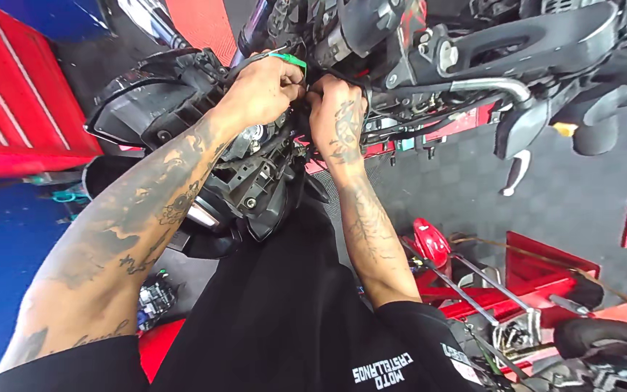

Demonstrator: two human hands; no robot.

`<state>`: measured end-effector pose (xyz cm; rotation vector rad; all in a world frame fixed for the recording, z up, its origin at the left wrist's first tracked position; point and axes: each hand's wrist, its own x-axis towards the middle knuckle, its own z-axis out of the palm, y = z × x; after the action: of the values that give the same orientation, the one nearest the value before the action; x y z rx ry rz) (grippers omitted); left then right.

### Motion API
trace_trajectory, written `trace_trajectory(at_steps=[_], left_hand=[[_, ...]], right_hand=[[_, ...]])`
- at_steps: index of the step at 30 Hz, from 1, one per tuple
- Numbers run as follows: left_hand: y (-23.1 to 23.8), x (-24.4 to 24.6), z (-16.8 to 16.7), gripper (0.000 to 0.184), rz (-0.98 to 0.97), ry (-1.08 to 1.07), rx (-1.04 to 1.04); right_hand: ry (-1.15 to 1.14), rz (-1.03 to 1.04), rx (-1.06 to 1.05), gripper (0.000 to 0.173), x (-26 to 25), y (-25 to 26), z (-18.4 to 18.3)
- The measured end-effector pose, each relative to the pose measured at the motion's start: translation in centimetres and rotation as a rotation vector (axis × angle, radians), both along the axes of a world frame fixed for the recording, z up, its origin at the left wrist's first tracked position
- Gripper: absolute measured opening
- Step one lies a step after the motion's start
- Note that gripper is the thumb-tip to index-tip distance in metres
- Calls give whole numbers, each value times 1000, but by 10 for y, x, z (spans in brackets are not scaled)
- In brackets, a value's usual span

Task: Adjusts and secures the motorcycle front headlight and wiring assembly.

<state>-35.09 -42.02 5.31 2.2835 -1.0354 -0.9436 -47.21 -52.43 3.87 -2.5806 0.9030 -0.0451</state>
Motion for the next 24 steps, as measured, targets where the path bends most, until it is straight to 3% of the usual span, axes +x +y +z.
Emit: trace_trajectory(at_steps=[7, 17, 24], left_hand=[[1, 2, -5, 28, 53, -30, -15], [-2, 2, 5, 21, 130, 89, 35], [-13, -2, 7, 27, 177, -29, 114]], right_hand=[[-15, -57, -59, 21, 5, 6, -5], [-67, -6, -82, 21, 2, 3, -10], [134, 11, -65, 22, 9, 8, 13]])
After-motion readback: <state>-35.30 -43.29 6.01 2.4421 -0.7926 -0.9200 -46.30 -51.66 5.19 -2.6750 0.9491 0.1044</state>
